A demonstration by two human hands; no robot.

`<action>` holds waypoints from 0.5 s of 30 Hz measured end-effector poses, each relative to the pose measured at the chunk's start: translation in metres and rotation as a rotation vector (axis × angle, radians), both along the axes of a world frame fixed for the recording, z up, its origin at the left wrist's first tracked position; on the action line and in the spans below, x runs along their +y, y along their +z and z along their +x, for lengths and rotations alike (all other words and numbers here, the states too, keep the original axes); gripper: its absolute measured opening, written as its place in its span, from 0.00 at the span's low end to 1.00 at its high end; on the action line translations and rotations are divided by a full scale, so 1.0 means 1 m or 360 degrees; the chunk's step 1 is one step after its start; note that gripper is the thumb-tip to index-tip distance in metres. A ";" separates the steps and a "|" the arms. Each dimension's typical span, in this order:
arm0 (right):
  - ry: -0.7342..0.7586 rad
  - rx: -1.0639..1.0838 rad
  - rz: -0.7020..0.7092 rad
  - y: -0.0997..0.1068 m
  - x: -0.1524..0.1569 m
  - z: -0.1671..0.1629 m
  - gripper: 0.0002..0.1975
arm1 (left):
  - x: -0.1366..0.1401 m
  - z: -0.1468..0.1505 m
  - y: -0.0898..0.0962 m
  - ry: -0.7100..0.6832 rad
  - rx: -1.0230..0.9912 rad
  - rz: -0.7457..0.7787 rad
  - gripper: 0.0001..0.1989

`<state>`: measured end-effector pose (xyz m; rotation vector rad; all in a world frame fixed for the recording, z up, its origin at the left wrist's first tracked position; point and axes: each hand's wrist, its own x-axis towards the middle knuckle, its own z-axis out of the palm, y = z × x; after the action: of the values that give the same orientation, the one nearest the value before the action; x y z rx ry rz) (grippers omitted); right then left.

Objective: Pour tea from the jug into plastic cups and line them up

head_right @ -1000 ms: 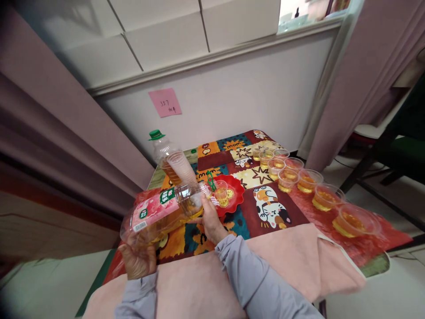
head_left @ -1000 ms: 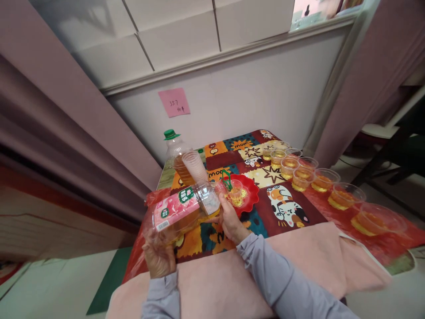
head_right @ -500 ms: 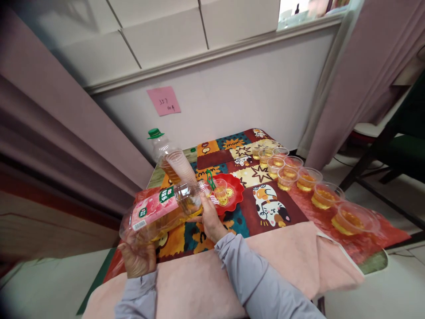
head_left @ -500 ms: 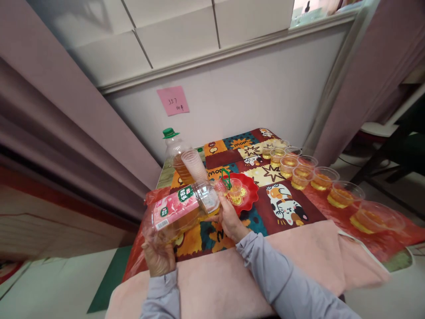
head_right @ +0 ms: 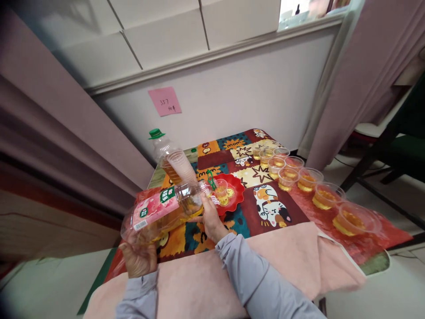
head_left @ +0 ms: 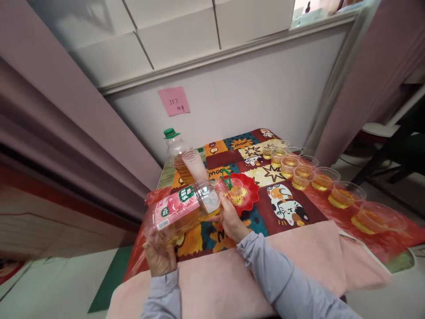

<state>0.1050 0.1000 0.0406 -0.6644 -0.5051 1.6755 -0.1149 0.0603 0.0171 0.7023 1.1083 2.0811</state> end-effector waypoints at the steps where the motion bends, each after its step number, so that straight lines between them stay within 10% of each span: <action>1: -0.0003 -0.0005 -0.0003 0.000 0.000 0.000 0.32 | 0.000 0.000 -0.001 0.0009 -0.0012 -0.0008 0.37; 15: -0.0070 -0.0311 0.0316 0.005 -0.003 0.009 0.45 | -0.004 0.029 0.017 -0.0205 0.0083 0.0062 0.50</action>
<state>0.1137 0.0966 0.0453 -0.6912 -0.7800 1.5033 -0.0854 0.0562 0.0339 0.8291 1.0251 1.9901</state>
